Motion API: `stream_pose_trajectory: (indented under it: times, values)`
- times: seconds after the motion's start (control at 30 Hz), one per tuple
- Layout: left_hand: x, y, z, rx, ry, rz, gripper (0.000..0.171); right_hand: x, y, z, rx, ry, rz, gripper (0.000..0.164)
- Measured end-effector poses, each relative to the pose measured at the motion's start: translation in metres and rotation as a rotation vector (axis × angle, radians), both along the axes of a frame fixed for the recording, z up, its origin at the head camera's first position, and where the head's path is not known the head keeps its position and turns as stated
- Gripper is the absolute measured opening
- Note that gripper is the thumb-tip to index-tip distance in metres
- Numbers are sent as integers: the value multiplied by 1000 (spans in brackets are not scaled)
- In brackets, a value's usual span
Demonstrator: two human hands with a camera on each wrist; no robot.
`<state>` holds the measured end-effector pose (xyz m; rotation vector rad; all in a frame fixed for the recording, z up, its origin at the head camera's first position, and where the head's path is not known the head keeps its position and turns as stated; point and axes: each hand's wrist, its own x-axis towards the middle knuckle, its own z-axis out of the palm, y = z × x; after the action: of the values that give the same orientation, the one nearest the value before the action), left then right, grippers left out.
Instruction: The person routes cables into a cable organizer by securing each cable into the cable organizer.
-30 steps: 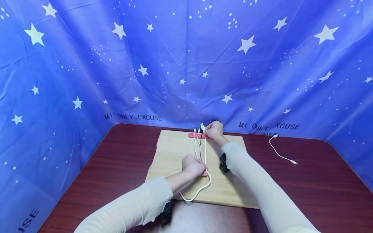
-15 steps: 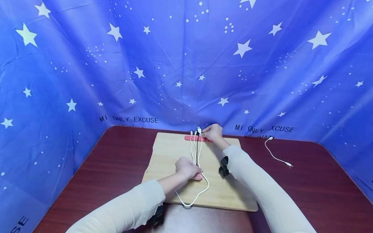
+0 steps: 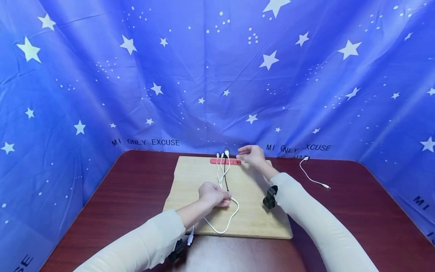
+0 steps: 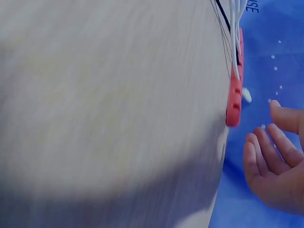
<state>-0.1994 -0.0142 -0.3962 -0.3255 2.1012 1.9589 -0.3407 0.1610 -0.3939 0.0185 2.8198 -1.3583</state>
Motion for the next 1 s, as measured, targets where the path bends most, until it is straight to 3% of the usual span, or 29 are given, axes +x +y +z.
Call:
stream_pose_trajectory:
  times: [0.5, 1.0]
  values:
    - [5, 14, 2, -6, 16, -144, 23, 24, 63, -5, 31, 30, -75, 36]
    - [2, 41, 4, 33, 4, -177, 28, 32, 129, -15, 134, 40, -309, 35]
